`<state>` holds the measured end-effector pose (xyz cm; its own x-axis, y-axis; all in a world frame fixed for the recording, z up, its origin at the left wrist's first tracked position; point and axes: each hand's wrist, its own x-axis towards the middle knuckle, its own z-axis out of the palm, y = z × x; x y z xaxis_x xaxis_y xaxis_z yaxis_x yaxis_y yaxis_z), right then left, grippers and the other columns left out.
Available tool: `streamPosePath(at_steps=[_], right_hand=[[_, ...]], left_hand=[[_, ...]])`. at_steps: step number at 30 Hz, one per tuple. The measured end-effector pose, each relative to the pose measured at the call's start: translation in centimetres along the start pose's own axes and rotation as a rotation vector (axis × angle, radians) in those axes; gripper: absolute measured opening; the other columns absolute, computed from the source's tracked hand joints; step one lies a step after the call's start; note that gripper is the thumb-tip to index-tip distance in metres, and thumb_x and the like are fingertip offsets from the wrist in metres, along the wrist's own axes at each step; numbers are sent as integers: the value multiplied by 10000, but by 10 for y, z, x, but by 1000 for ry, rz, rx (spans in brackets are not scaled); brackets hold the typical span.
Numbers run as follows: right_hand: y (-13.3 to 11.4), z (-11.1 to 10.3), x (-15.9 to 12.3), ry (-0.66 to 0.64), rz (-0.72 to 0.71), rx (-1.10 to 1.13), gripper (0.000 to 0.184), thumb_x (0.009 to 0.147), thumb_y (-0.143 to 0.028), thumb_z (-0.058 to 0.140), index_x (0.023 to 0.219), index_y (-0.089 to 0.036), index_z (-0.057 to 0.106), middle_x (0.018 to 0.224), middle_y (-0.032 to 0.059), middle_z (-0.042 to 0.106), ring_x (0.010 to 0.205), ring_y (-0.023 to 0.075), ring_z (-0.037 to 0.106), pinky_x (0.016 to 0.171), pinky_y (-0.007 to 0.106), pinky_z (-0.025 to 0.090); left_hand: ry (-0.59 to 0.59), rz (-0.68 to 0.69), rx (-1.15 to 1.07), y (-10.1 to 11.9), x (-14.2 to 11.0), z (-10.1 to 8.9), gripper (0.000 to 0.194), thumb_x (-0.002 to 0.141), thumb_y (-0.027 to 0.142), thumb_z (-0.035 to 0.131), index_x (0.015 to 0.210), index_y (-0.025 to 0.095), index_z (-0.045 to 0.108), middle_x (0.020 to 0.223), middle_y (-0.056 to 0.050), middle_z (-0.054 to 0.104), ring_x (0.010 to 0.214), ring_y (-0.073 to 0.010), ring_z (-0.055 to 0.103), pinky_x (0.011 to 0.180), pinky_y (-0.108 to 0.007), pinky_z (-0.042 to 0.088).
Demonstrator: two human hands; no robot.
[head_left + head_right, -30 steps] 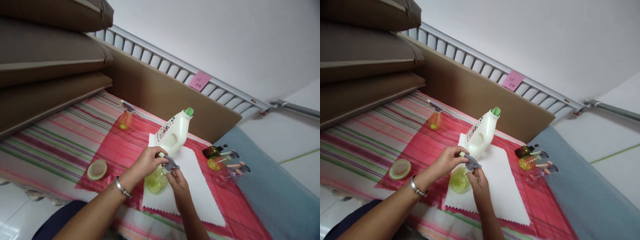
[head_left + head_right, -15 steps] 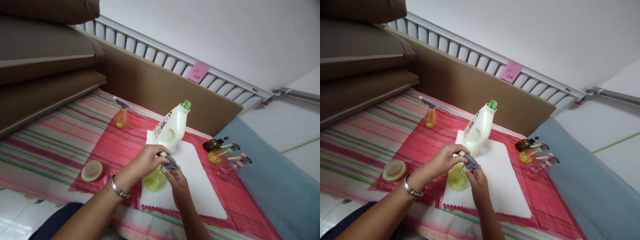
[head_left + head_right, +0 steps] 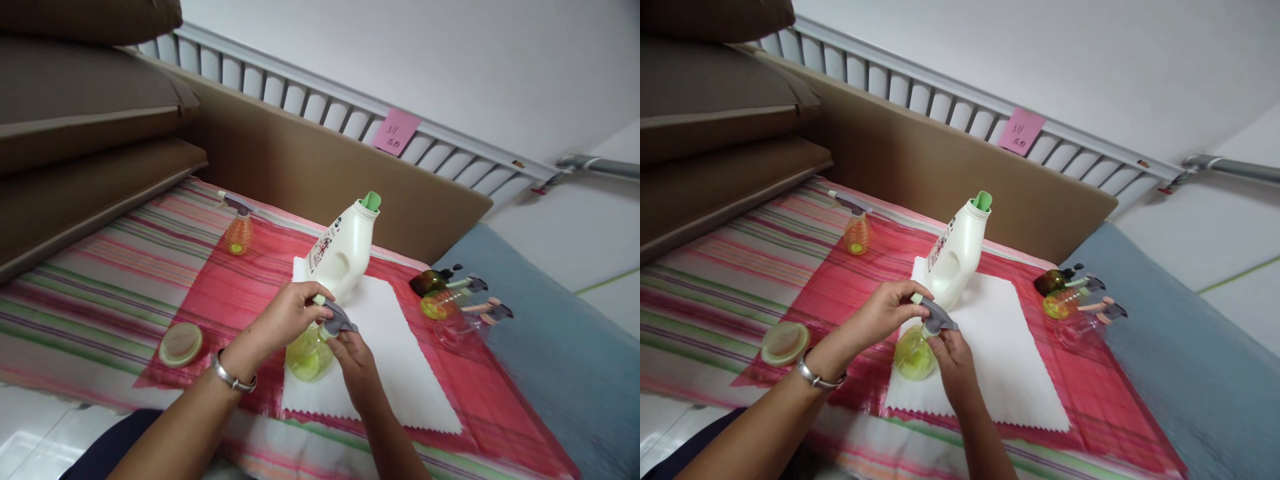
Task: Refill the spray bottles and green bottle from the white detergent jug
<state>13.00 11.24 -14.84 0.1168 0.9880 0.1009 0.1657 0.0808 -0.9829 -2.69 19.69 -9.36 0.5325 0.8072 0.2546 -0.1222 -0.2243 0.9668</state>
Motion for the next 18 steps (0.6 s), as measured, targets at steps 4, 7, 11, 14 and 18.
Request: streamPosePath(at_steps=[4, 7, 11, 14, 18], right_hand=[[3, 0, -1, 9, 8, -29, 298, 814, -346, 600, 1099, -278, 545, 1077, 7, 656, 1049, 210, 572, 911, 357, 437], [-1, 2, 0, 7, 9, -60, 321, 805, -343, 607, 1108, -268, 533, 1066, 8, 652, 1043, 216, 570, 900, 358, 440], [-7, -1, 1, -32, -16, -120, 287, 820, -356, 579, 1090, -261, 567, 1098, 19, 645, 1070, 224, 556, 917, 363, 433], [-8, -4, 2, -39, -30, -187, 259, 828, -372, 557, 1059, -264, 602, 1071, 22, 655, 1043, 229, 570, 908, 370, 437], [-6, -5, 4, -51, -34, -225, 235, 831, -372, 544, 1019, -253, 621, 1044, 27, 658, 1023, 235, 576, 902, 375, 438]], left_hand=[[-11, 59, 138, 9, -6, -2, 132, 727, 140, 644, 854, 168, 668, 750, -4, 691, 726, -142, 627, 683, -225, 472], [-20, 65, 164, 12, -9, -4, 116, 739, 137, 637, 846, 168, 670, 764, -8, 699, 727, -141, 630, 680, -220, 472], [-14, 44, 167, 12, -8, -3, 134, 742, 135, 632, 870, 157, 666, 752, -13, 694, 713, -144, 625, 677, -227, 471], [0, 46, 189, 11, -7, -3, 142, 734, 130, 639, 871, 150, 669, 753, -16, 691, 733, -148, 617, 678, -223, 462], [-4, 28, 196, 12, -7, -3, 142, 726, 123, 640, 863, 143, 675, 755, -22, 690, 733, -149, 613, 670, -221, 457]])
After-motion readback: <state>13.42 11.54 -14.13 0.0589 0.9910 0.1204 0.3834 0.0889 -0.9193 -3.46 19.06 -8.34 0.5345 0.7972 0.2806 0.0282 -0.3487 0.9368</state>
